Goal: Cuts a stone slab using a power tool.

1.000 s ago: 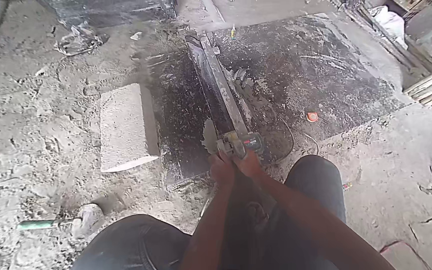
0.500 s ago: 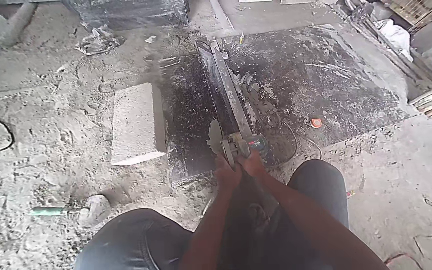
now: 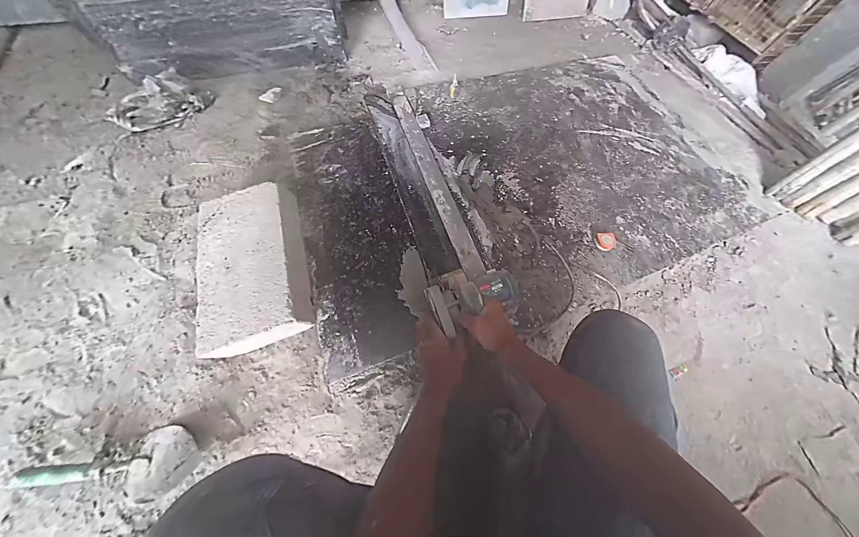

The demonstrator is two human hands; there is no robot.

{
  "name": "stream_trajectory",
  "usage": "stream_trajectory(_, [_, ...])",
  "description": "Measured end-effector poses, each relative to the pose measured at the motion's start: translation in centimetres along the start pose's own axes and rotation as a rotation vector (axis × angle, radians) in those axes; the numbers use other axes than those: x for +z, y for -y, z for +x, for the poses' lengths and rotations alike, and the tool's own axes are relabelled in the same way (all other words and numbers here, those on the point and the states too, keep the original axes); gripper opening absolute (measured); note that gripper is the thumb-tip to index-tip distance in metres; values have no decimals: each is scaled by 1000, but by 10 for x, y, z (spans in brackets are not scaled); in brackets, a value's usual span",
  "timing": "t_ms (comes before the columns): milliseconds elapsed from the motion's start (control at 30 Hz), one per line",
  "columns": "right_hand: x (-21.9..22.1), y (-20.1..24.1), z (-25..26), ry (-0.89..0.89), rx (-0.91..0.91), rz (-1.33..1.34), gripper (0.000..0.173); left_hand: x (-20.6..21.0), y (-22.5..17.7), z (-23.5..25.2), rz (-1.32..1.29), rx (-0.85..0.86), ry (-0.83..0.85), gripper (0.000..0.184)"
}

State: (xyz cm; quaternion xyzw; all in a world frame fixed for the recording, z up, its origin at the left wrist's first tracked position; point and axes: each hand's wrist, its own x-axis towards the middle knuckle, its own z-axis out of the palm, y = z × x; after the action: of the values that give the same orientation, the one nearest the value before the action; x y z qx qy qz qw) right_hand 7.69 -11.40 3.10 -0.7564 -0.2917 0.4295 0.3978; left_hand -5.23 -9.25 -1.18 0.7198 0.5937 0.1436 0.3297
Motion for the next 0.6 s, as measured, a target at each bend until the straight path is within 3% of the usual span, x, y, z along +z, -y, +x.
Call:
stream_trajectory(67, [2,-1,-3,-44,-17,-48,27,0,-4,-1,14,-20,-9,74])
stream_trajectory(233, [10,7,-14,-155,51,-281,54,-4,-14,-3,61,-46,9,69])
stream_trajectory(600, [10,4,-4,-163,-7,-252,50,7,-11,0,2,-18,-114,62])
